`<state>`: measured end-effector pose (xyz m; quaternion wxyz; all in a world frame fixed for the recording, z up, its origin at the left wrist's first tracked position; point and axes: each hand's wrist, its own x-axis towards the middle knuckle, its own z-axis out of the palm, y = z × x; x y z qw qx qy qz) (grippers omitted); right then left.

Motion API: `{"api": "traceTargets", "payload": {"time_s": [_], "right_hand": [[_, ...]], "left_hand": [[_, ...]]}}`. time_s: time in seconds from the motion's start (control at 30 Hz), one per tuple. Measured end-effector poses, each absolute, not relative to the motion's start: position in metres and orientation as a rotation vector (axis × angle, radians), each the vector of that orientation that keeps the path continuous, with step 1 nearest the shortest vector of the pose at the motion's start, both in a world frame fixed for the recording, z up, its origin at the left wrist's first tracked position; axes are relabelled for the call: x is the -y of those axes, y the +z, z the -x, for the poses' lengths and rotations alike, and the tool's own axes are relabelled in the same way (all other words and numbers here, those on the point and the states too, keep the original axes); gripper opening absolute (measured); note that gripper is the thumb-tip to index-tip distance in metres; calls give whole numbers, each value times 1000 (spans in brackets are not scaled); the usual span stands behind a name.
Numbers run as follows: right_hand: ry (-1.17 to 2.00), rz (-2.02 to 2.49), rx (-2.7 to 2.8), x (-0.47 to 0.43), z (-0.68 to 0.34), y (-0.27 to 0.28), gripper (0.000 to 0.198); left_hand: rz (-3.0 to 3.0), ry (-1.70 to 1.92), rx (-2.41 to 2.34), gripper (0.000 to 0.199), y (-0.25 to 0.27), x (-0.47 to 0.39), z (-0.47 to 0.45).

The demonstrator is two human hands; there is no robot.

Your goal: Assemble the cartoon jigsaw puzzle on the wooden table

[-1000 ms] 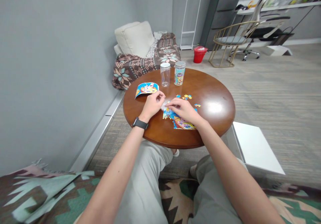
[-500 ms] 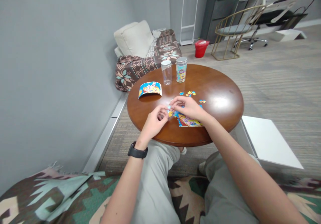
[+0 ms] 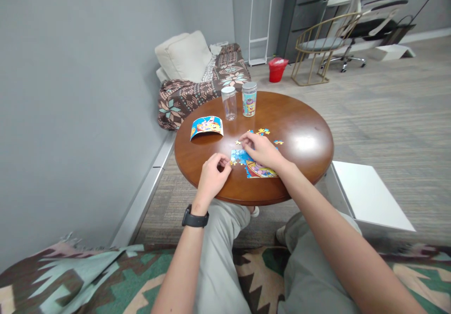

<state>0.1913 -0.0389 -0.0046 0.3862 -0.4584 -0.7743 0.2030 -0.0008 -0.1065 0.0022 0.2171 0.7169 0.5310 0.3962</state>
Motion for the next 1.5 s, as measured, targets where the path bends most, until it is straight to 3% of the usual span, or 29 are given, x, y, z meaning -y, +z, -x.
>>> {"api": "traceTargets", "payload": {"time_s": [1.5], "right_hand": [[520, 1253, 1853, 35, -199, -4, 21]], "left_hand": [[-2056, 1012, -1539, 9, 0, 105, 2]]}}
